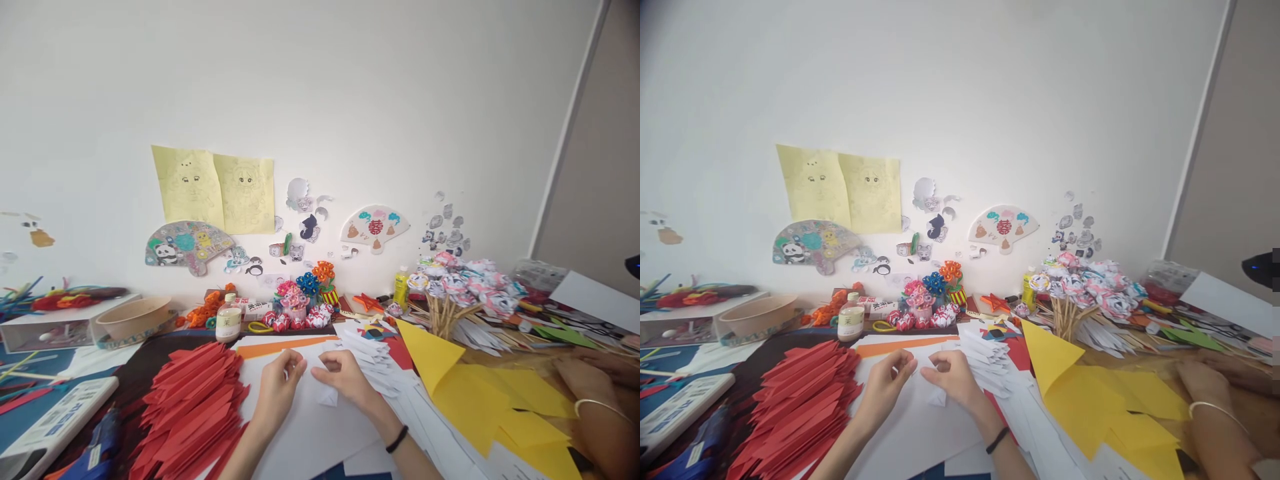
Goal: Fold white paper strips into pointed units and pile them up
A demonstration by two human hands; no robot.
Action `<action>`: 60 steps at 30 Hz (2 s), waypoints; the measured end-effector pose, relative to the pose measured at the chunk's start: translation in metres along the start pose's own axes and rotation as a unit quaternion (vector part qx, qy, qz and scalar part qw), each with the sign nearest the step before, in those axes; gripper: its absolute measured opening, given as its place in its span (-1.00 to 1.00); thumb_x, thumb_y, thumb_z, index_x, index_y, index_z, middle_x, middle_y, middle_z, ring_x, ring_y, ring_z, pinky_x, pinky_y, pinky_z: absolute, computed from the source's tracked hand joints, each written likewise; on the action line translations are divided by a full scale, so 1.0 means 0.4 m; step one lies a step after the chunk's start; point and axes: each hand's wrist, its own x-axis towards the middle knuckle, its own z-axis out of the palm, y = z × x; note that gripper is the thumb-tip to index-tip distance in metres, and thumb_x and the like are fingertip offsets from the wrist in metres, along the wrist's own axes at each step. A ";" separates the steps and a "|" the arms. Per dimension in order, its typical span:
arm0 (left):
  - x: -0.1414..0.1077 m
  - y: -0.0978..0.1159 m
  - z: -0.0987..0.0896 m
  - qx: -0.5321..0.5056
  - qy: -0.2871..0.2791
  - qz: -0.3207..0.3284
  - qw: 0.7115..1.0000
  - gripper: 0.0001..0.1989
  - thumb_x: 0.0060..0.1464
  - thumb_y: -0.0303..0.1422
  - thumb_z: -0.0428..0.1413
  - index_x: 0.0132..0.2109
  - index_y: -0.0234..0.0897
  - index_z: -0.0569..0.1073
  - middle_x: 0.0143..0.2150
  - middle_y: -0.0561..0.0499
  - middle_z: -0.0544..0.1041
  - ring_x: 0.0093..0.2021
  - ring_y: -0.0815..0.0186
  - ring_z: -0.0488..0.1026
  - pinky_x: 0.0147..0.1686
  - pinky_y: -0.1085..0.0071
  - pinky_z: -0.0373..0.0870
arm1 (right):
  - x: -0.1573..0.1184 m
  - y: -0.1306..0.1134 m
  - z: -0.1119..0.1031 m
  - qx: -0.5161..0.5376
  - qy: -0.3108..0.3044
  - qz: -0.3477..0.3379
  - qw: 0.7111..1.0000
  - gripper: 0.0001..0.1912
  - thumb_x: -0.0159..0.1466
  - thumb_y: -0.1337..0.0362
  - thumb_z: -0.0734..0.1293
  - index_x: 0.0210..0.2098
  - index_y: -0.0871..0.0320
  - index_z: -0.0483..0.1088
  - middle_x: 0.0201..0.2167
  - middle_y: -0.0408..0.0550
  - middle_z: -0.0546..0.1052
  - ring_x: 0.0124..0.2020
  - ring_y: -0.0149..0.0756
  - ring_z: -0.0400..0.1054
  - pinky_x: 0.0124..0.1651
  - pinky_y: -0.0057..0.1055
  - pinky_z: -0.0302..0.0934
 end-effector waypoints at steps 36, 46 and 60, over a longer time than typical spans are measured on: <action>-0.003 0.011 0.003 -0.004 -0.022 0.000 1.000 -0.72 0.12 -0.18 -0.02 -0.38 -0.28 0.43 -0.45 0.02 0.49 -0.46 0.31 0.36 -0.45 0.46 0.23 | -0.004 0.003 0.002 0.035 -0.018 0.002 0.999 -0.47 0.12 0.07 0.36 -0.61 0.10 -0.11 -0.58 -0.28 -0.11 -0.54 -0.49 -0.21 -0.52 -0.46 -0.30; 0.001 0.010 0.001 -0.011 -0.032 -0.009 0.999 -0.69 0.12 -0.15 -0.02 -0.36 -0.29 0.44 -0.41 0.00 0.51 -0.44 0.30 0.36 -0.44 0.46 0.21 | -0.002 0.003 0.001 0.014 -0.003 -0.004 1.000 -0.48 0.14 0.11 0.35 -0.61 0.11 -0.11 -0.59 -0.29 -0.12 -0.55 -0.49 -0.22 -0.52 -0.45 -0.33; -0.005 0.008 0.006 -0.005 -0.034 -0.006 0.999 -0.70 0.13 -0.17 -0.02 -0.35 -0.30 0.45 -0.43 0.00 0.50 -0.45 0.31 0.33 -0.43 0.46 0.20 | -0.003 0.012 0.001 -0.003 -0.001 -0.007 1.000 -0.48 0.15 0.12 0.35 -0.60 0.10 -0.12 -0.58 -0.28 -0.13 -0.54 -0.48 -0.24 -0.52 -0.44 -0.33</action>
